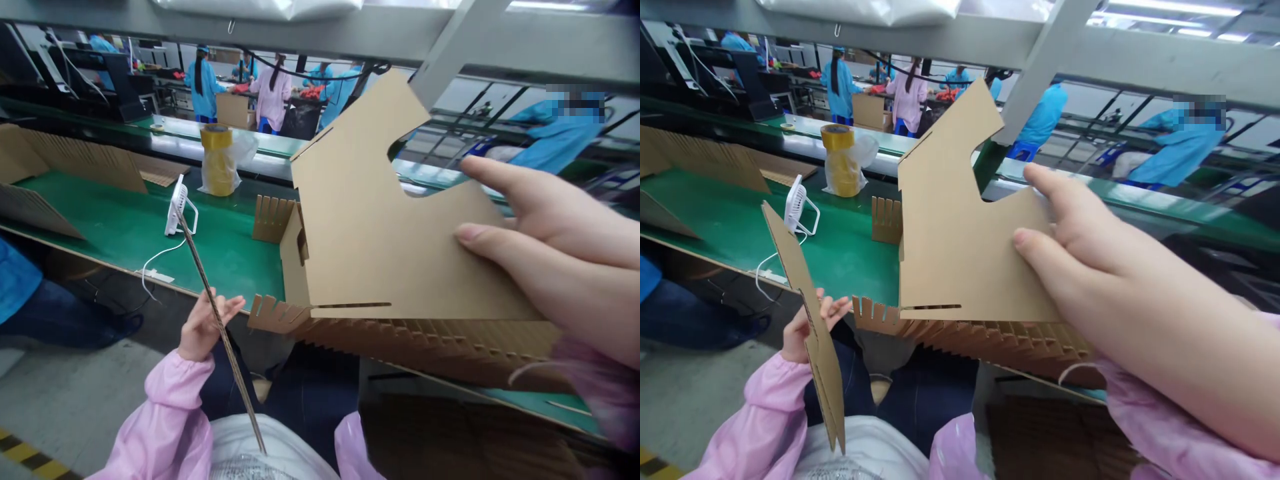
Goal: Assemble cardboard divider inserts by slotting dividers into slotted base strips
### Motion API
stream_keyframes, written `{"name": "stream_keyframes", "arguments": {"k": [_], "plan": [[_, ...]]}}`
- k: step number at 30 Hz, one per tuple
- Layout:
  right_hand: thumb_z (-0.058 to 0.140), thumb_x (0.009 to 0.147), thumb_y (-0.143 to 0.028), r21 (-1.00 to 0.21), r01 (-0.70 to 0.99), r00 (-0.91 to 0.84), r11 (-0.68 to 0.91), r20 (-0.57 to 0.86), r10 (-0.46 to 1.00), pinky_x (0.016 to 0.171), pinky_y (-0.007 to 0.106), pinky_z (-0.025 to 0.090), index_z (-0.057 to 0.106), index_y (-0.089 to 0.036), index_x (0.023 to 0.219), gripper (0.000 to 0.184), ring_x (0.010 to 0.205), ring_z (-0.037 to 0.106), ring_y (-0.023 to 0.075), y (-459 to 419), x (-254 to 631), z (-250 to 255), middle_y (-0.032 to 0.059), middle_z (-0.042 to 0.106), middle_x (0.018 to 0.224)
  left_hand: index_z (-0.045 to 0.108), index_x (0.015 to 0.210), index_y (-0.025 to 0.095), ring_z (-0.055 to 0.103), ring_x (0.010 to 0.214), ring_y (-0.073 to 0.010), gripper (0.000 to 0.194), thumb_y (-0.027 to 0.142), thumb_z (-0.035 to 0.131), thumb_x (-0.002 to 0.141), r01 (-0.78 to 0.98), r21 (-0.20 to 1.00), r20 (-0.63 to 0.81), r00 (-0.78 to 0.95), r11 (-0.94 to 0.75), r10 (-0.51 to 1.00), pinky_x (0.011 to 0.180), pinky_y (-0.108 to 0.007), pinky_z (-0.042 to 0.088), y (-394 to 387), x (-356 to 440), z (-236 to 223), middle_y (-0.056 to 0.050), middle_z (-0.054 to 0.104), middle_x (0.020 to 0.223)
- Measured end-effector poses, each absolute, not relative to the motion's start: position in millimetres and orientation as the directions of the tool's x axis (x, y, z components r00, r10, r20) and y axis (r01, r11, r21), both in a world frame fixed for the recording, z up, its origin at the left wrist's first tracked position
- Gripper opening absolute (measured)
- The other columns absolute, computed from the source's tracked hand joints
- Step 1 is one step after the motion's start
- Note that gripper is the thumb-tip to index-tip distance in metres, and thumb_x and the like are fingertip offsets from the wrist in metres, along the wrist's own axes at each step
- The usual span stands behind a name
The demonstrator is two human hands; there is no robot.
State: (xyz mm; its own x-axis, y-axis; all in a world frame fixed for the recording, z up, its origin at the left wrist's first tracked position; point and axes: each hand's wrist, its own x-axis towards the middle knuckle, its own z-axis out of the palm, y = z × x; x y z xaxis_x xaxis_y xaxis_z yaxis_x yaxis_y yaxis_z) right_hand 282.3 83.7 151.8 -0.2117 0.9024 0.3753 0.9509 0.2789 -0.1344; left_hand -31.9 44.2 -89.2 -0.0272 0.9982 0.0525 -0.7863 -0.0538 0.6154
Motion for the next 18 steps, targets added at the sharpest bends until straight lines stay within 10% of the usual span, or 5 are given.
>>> {"name": "stream_keyframes", "arguments": {"k": [18], "plan": [[0.034,0.088,-0.033,0.148,0.988,-0.069,0.047,0.151,0.986,0.072,0.037,0.050,0.025,-0.021,0.147,0.061,0.090,0.065,0.0264,64.5,215.7,182.4,0.0135,0.064,0.118,0.053,0.091,0.021,0.060,0.077,-0.0224,0.044,0.045,0.078,0.063,-0.771,0.629,0.134,0.229,0.096,0.964,0.079,-0.036,0.042,36.0,2.3,-95.5,0.002,0.048,0.060]]}}
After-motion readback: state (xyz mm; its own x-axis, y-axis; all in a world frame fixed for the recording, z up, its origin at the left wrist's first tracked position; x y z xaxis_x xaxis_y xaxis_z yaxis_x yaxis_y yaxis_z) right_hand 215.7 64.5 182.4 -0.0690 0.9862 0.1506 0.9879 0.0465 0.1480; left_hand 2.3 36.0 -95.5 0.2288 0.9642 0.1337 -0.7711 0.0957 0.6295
